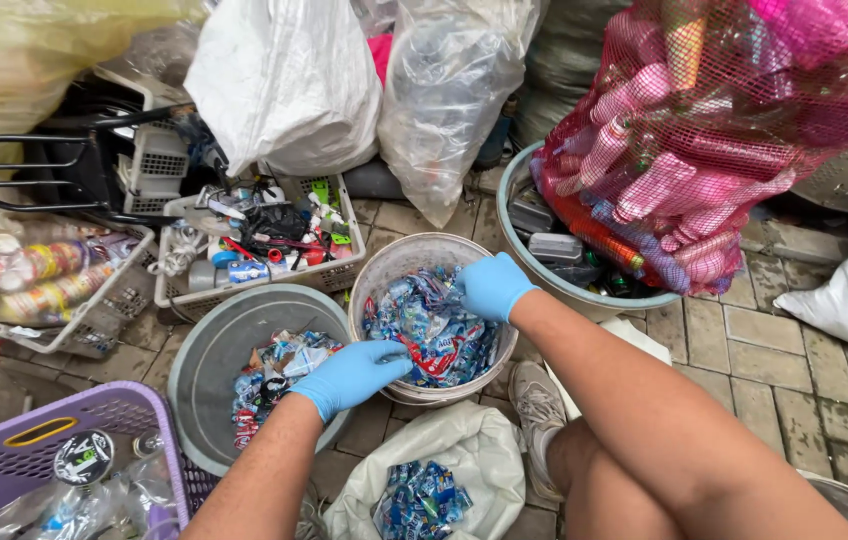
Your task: The person sits on the floor and sorts small plastic items from a bucket into a white bag. They pick up each item, briefly inspect it, and place it into the bag. The workspace is cluttered with various containers and bags of recyclables.
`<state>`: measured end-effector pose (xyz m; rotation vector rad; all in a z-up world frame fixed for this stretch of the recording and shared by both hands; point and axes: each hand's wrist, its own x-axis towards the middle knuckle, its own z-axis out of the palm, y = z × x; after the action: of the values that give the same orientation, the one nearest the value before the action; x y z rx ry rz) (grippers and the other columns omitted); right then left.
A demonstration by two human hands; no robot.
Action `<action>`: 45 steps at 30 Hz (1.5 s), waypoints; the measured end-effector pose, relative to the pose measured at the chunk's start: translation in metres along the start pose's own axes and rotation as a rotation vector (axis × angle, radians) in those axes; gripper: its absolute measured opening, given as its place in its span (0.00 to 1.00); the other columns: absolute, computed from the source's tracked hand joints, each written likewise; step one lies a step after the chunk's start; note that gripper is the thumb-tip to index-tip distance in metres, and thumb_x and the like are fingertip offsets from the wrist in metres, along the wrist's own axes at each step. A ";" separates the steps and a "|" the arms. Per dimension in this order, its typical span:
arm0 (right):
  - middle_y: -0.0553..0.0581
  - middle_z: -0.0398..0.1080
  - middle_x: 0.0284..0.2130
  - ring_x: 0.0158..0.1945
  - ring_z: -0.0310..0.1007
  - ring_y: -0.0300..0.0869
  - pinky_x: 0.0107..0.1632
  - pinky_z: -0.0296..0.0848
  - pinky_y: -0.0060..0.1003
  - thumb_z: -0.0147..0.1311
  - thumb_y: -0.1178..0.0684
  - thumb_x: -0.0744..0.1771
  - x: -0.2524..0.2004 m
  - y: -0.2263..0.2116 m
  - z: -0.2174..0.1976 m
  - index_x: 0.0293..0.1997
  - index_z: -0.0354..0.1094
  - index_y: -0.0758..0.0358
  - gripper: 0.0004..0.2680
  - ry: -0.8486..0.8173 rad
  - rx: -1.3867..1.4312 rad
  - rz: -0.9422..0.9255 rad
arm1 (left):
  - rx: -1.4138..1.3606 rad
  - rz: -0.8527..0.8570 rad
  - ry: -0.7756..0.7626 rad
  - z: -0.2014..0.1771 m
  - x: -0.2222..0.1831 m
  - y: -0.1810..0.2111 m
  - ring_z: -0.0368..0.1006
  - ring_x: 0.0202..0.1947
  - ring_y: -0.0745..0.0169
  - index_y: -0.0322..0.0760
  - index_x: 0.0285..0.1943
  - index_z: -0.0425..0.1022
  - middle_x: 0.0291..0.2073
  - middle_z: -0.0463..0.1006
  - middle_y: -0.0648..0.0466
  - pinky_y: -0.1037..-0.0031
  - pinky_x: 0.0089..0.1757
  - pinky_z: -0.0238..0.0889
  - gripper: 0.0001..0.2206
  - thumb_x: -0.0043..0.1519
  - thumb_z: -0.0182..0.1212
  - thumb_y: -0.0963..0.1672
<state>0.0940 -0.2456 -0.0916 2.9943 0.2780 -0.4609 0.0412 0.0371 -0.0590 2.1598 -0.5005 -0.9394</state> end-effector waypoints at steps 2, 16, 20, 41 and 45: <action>0.56 0.81 0.38 0.49 0.79 0.57 0.52 0.66 0.50 0.50 0.47 0.67 -0.030 -0.012 -0.035 0.41 0.79 0.53 0.09 0.015 0.205 -0.003 | -0.061 0.028 0.137 0.004 0.008 -0.010 0.73 0.64 0.49 0.43 0.70 0.72 0.61 0.80 0.50 0.58 0.63 0.63 0.27 0.63 0.61 0.54; 0.54 0.76 0.26 0.35 0.72 0.42 0.45 0.73 0.41 0.54 0.56 0.67 -0.125 -0.061 -0.094 0.33 0.78 0.60 0.06 0.199 1.008 -0.078 | -0.457 0.231 0.402 0.000 -0.016 -0.007 0.76 0.51 0.62 0.42 0.57 0.84 0.47 0.86 0.53 0.61 0.58 0.67 0.18 0.58 0.74 0.45; 0.43 0.72 0.23 0.29 0.63 0.31 0.38 0.66 0.31 0.59 0.49 0.67 -0.123 -0.063 -0.084 0.27 0.77 0.53 0.08 0.257 1.125 0.086 | -0.500 0.171 0.482 -0.003 -0.024 0.017 0.74 0.38 0.70 0.38 0.41 0.84 0.35 0.83 0.58 0.74 0.47 0.70 0.07 0.62 0.62 0.44; 0.61 0.76 0.44 0.47 0.76 0.56 0.48 0.74 0.49 0.47 0.43 0.65 -0.052 -0.047 -0.023 0.46 0.72 0.58 0.13 -0.165 0.466 0.275 | -0.370 -0.059 0.601 -0.015 0.003 -0.011 0.56 0.31 0.64 0.41 0.29 0.73 0.24 0.68 0.56 0.70 0.38 0.56 0.10 0.64 0.64 0.46; 0.57 0.78 0.38 0.43 0.76 0.53 0.48 0.74 0.48 0.44 0.44 0.65 -0.052 -0.056 -0.027 0.35 0.75 0.56 0.12 -0.182 0.466 0.231 | -0.362 -0.012 0.575 -0.012 -0.005 -0.001 0.59 0.31 0.65 0.41 0.29 0.73 0.25 0.72 0.55 0.70 0.39 0.58 0.09 0.63 0.62 0.45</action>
<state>0.0425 -0.1956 -0.0539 3.3294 -0.2217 -0.8699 0.0471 0.0462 -0.0511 1.9723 -0.0292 -0.3418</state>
